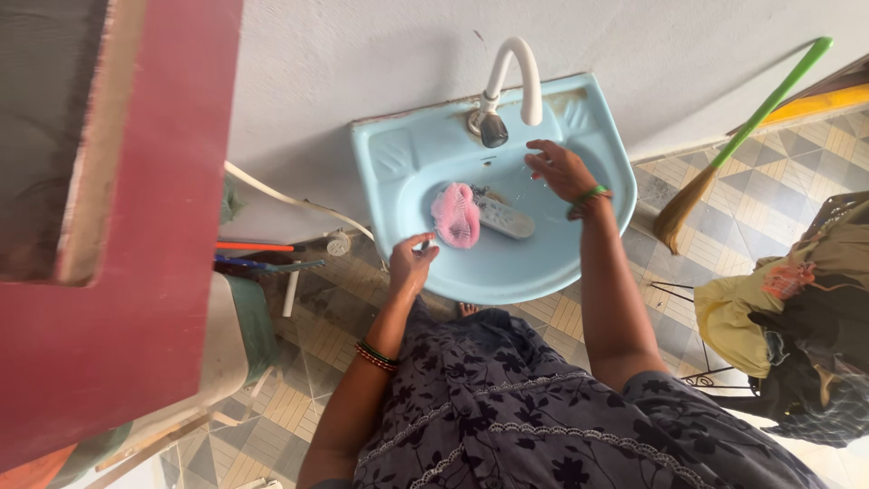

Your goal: The person cleans a blue wall-mounted sink by hand and with a cloth, scrubbing the basin, rim, and faucet, and then disassembles and wipes parts of the faucet assembly.

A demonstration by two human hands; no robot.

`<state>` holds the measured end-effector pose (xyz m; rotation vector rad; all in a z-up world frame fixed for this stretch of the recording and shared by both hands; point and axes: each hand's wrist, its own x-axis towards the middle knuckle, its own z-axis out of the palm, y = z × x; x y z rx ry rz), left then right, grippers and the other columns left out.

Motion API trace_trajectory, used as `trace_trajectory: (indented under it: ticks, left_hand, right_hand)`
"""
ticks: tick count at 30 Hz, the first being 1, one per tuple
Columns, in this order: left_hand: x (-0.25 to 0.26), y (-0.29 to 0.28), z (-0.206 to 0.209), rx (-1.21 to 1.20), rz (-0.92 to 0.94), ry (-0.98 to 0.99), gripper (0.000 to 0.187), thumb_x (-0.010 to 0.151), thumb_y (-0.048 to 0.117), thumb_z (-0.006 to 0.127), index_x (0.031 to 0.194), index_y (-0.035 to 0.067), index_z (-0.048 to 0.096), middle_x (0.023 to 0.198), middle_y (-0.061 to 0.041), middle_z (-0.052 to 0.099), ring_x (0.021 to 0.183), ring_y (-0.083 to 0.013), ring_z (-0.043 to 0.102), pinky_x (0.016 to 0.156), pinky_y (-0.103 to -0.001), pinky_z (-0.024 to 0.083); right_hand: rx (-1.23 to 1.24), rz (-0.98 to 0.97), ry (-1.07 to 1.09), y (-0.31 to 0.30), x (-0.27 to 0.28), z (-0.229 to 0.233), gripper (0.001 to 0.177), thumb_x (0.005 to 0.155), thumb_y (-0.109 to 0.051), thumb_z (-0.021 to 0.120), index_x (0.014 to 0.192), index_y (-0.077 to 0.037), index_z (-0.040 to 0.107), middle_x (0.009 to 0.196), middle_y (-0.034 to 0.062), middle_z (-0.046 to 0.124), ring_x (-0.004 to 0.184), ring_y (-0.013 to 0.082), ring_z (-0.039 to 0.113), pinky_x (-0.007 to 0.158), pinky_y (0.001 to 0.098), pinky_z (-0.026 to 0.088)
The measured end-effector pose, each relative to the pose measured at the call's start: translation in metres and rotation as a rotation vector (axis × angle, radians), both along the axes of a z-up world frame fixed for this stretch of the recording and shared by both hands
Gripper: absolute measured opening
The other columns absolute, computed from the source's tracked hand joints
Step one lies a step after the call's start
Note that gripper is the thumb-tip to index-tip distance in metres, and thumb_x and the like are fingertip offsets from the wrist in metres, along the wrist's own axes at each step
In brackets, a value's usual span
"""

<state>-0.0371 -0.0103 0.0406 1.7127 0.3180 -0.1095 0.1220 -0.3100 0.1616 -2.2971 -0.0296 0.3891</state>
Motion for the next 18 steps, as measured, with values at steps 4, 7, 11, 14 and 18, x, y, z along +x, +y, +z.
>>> trace_trajectory:
  ticks: [4,7,11,14,18]
  left_hand:
    - [0.019,-0.004,0.039,-0.146,-0.078,-0.09,0.031,0.091,0.008,0.064,0.121,0.002,0.071,0.11,-0.006,0.073,0.078,-0.0132,0.068,0.072,-0.027,0.054]
    - [0.045,-0.007,0.044,-0.644,-0.126,0.248,0.031,0.093,0.01,0.052,0.119,0.004,0.067,0.101,-0.013,0.071,0.083,-0.0213,0.075,0.08,-0.033,0.063]
    - [0.067,-0.014,0.021,-0.422,-0.051,0.114,0.04,0.088,0.007,0.047,0.12,0.004,0.069,0.098,-0.009,0.067,0.079,-0.018,0.066,0.075,-0.033,0.061]
    - [0.081,-0.025,0.015,-0.56,0.021,0.145,0.047,0.082,0.007,0.044,0.121,0.001,0.07,0.099,-0.007,0.065,0.085,-0.0129,0.066,0.074,-0.03,0.062]
    - [0.126,-0.06,0.019,-0.307,0.111,0.216,0.042,0.085,0.012,0.053,0.122,0.007,0.071,0.094,-0.006,0.063,0.079,-0.0155,0.058,0.064,-0.032,0.054]
  right_hand:
    - [0.474,0.11,0.028,-0.029,-0.032,0.03,0.049,0.104,-0.038,0.055,0.138,-0.004,0.06,0.114,0.0105,0.074,0.101,0.0191,0.072,0.086,0.0361,0.058]
    - [0.738,0.065,0.074,-0.037,-0.02,-0.007,0.039,0.102,-0.03,0.06,0.131,-0.004,0.065,0.111,0.0092,0.076,0.1,0.0198,0.074,0.088,0.0356,0.058]
    - [0.184,0.07,-0.1,-0.045,0.011,-0.077,0.027,0.097,-0.018,0.066,0.121,-0.007,0.072,0.106,0.0079,0.077,0.097,0.0214,0.074,0.085,0.0358,0.057]
    - [0.268,0.049,-0.212,-0.052,0.036,-0.087,0.031,0.099,-0.015,0.063,0.128,-0.005,0.068,0.115,0.0095,0.077,0.102,0.0211,0.075,0.092,0.0346,0.057]
    - [0.747,0.086,-0.317,-0.028,0.082,-0.068,0.044,0.104,-0.009,0.06,0.147,-0.005,0.051,0.133,0.0127,0.066,0.119,0.0233,0.068,0.099,0.0374,0.056]
